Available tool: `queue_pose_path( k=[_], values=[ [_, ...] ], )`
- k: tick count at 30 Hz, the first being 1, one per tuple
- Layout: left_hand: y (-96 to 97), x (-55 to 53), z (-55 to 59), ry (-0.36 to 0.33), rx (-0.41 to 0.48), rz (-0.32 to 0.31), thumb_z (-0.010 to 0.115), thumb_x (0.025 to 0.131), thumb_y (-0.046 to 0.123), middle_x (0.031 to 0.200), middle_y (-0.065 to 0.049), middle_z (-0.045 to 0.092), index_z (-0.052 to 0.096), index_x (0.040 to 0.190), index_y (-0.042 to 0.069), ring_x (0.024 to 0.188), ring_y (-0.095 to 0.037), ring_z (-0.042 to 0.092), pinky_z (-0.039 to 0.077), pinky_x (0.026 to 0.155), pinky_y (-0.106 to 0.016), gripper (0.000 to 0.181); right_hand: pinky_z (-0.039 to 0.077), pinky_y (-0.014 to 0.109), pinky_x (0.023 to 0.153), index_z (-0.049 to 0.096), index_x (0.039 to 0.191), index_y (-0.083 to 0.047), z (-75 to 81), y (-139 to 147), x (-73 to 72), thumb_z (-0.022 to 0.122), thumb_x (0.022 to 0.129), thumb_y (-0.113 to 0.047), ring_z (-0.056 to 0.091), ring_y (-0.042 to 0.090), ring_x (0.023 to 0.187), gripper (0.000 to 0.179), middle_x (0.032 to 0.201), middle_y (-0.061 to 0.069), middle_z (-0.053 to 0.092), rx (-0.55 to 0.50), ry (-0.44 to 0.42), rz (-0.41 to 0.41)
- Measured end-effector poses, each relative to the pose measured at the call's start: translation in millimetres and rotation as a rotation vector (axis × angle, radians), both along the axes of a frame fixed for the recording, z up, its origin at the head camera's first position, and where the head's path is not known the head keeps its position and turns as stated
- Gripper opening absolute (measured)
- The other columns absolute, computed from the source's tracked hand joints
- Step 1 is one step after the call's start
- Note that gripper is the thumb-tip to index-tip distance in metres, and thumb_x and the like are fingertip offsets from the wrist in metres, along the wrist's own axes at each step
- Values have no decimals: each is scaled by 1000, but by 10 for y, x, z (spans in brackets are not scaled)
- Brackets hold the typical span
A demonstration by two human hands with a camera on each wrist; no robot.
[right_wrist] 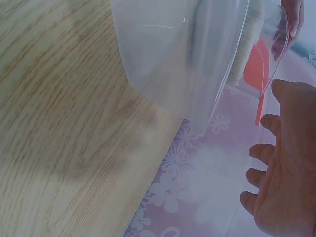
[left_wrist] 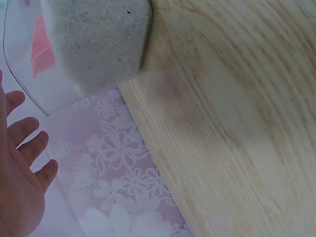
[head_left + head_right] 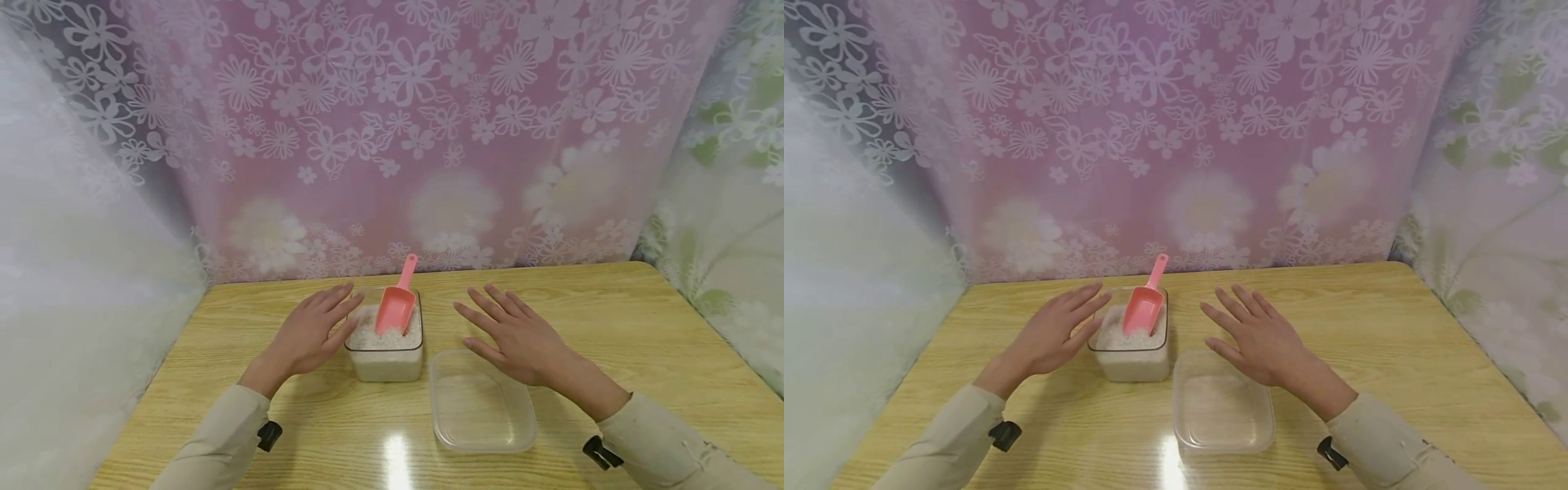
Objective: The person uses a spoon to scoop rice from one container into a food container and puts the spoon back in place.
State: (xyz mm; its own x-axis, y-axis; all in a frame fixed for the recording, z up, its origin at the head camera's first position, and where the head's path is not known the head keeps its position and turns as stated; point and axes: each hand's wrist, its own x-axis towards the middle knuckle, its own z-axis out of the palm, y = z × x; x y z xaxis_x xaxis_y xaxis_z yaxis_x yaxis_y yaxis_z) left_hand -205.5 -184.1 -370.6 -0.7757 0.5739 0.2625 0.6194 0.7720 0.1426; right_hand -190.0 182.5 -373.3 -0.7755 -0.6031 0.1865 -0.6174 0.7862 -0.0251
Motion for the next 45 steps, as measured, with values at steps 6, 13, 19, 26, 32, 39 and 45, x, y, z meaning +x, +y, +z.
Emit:
queue_pose_path(
  k=[6, 13, 19, 26, 32, 39, 45],
  values=[
    [-37, 11, -57, 33, -46, -18, 33, 104, 43, 155, -2, 26, 37, 149, 20, 140, -22, 25, 20, 113, -44, 51, 15, 53, 112, 32, 151, -22, -8, -12, -8, 41, 99, -52, 12, 32, 143, 60, 155, 11, 26, 2, 6, 3],
    [-68, 19, -101, 49, -83, -29, 32, 104, 42, 156, -1, 24, 36, 150, 19, 142, -21, 22, 19, 114, -43, 51, 15, 54, 112, 33, 151, -22, -18, -33, -15, 40, 100, -52, 12, 31, 143, 60, 155, 11, 25, 1, 3, 9],
    [-92, 11, -124, 61, -101, -42, 32, 104, 41, 155, 0, 24, 35, 150, 21, 141, -22, 23, 21, 113, -43, 50, 15, 54, 112, 33, 151, -22, -21, -46, -14, 41, 100, -51, 13, 32, 143, 60, 155, 11, 25, -6, 2, 12],
    [-117, 5, -138, 58, -98, -45, 30, 104, 42, 156, 1, 23, 36, 149, 20, 141, -21, 24, 22, 113, -44, 50, 15, 54, 112, 33, 151, -22, -29, -55, -23, 40, 99, -52, 13, 32, 143, 60, 155, 10, 25, -1, 6, 12],
    [-132, 6, -154, 47, -104, -41, 28, 104, 43, 156, 1, 22, 34, 150, 23, 141, -21, 23, 22, 112, -44, 50, 15, 54, 112, 33, 151, -21, -8, -70, -35, 41, 100, -51, 15, 33, 143, 60, 155, 12, 26, 4, -1, 16],
    [-112, 9, -146, 40, -119, -39, 29, 105, 41, 157, 2, 19, 33, 151, 23, 141, -23, 23, 21, 113, -44, 50, 16, 53, 112, 34, 151, -19, 69, -86, -87, 42, 100, -50, 18, 34, 142, 60, 153, 13, 29, 3, 38, 24],
    [-104, 6, -161, 64, -139, -31, 31, 104, 40, 157, 1, 20, 30, 151, 24, 141, -24, 24, 20, 113, -47, 50, 18, 54, 111, 35, 150, -17, 113, -111, -169, 43, 100, -48, 19, 36, 141, 60, 153, 15, 29, -10, 42, 34]
  ],
)
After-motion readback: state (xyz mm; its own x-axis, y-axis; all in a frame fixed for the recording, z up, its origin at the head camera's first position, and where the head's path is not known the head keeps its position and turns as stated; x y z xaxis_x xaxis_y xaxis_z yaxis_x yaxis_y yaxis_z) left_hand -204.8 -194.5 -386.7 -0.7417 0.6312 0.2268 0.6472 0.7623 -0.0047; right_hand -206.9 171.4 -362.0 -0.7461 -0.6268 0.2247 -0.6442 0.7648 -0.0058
